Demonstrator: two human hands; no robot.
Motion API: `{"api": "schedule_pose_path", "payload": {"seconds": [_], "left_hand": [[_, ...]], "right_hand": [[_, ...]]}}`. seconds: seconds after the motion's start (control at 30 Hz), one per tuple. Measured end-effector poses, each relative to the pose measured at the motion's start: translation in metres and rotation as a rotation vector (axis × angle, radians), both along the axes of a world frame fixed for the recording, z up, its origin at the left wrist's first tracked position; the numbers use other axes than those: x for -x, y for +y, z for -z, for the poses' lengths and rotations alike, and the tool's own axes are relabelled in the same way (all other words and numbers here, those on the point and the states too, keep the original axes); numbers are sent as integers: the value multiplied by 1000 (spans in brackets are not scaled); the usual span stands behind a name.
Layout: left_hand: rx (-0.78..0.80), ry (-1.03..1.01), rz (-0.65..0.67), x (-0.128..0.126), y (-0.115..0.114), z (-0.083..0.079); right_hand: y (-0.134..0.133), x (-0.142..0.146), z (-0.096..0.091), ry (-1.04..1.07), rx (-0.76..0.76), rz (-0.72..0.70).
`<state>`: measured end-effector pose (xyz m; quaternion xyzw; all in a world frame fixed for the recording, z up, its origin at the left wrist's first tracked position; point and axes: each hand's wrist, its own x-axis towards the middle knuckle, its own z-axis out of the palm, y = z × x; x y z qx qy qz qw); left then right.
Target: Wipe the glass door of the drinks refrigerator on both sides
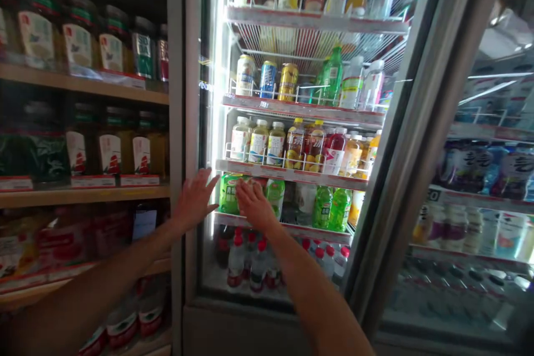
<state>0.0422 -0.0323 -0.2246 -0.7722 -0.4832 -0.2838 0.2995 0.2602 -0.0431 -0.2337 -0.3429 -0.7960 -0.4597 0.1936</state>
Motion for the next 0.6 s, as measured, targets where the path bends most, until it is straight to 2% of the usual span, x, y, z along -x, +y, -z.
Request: {"api": "schedule_pose_path", "payload": {"seconds": [0.1,0.2,0.27,0.4,0.47,0.6], "left_hand": [[7,16,30,-18,-5,-6],[8,21,55,-38,-11,-14],[4,17,79,-52,-15,-20],[0,34,144,-78,-22,-28],[-8,42,166,-88,-23,-31],[-37,38,199,-106,-23,-36]], "right_hand": [[-12,-32,1,-30,17,15],[-20,-56,-15,133,-33,129],[-26,-69,-20,202,-65,173],[-39,-91,-4,72,-25,145],[-43,-101,-3,34,-25,132],[-44,-120,-26,255,-141,191]]}}
